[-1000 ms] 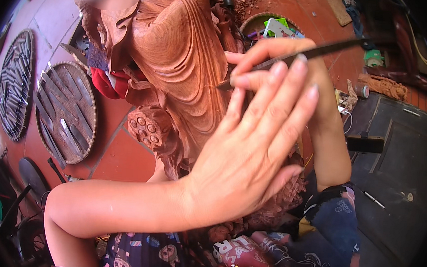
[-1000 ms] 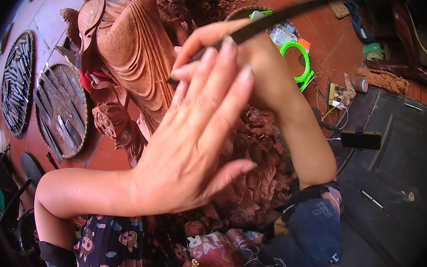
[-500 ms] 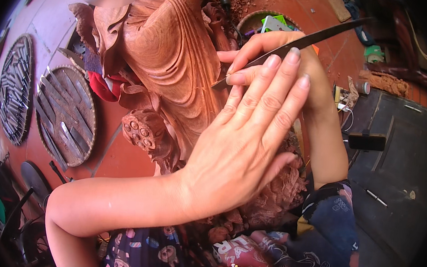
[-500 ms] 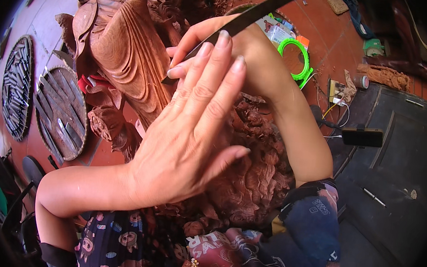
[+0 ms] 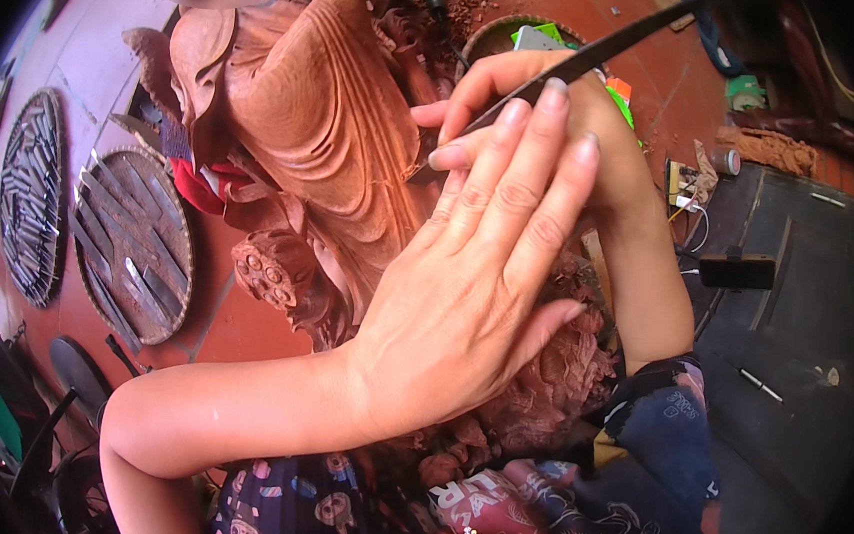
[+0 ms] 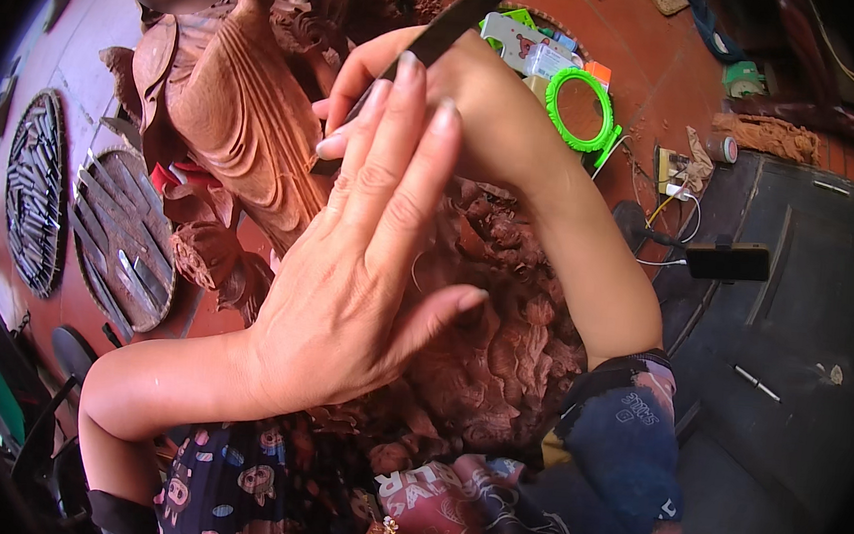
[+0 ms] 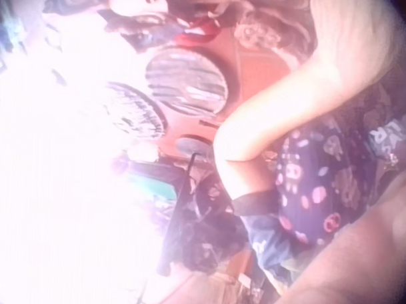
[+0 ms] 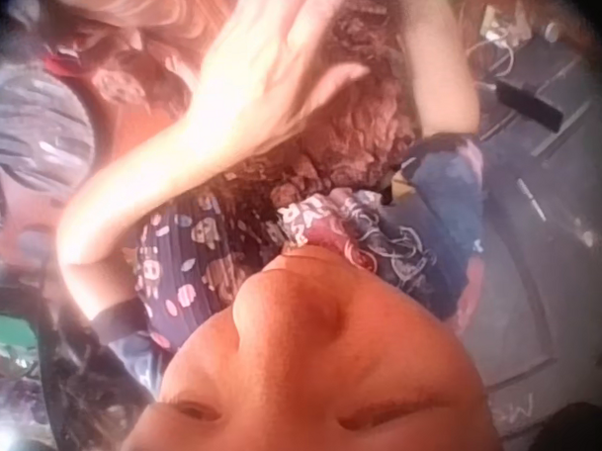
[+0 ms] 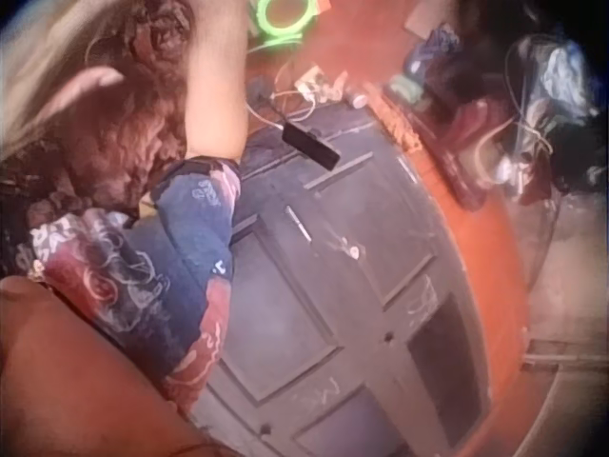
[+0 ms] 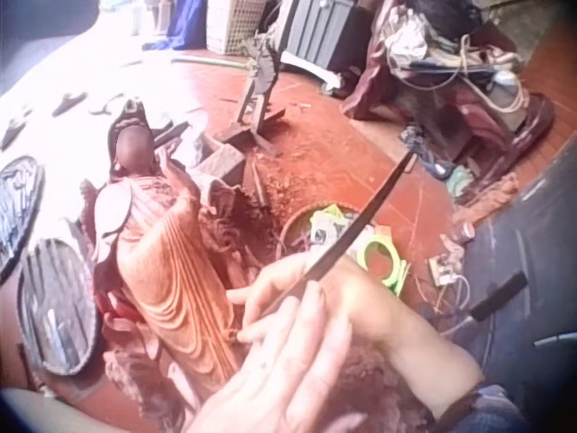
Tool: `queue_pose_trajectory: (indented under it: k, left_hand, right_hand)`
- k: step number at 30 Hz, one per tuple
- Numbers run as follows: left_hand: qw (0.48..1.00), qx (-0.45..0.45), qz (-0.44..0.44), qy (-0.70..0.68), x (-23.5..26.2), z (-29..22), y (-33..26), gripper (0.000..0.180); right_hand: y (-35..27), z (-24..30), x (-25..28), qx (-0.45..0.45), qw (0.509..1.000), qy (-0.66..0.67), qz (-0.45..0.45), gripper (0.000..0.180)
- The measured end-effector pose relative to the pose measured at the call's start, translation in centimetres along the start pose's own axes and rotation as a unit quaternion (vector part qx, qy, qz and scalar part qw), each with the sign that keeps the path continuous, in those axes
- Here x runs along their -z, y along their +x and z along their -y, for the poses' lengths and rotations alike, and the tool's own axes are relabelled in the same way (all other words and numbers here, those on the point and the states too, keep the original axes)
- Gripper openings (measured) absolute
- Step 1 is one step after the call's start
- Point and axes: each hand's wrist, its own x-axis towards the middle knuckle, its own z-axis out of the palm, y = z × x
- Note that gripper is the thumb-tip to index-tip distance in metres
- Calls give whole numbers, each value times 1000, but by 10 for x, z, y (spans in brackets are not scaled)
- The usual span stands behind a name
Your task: The person carves a wooden sculpture of a standing figure using various hand tools. They use a chisel and a file to refine the details of the figure's clothing and body, occasionally switching tools and adjusting their grip.
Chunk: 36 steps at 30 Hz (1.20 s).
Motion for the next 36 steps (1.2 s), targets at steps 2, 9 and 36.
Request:
queue_pose_trajectory:
  k: [2,9,36]
  left_hand:
    - [1000,-2,5,-28,-2,-6,-5,99]
    - [1000,-7,-6,-6,-2,2,0,99]
    - [998,-3,15,-57,5,-12,-13,97]
  right_hand:
    - [-1,2,0,12,999,-42,7,18]
    - [2,-4,-1,1,999,-50,-21,18]
    - [-10,3,-17,36,995,-78,-60,18]
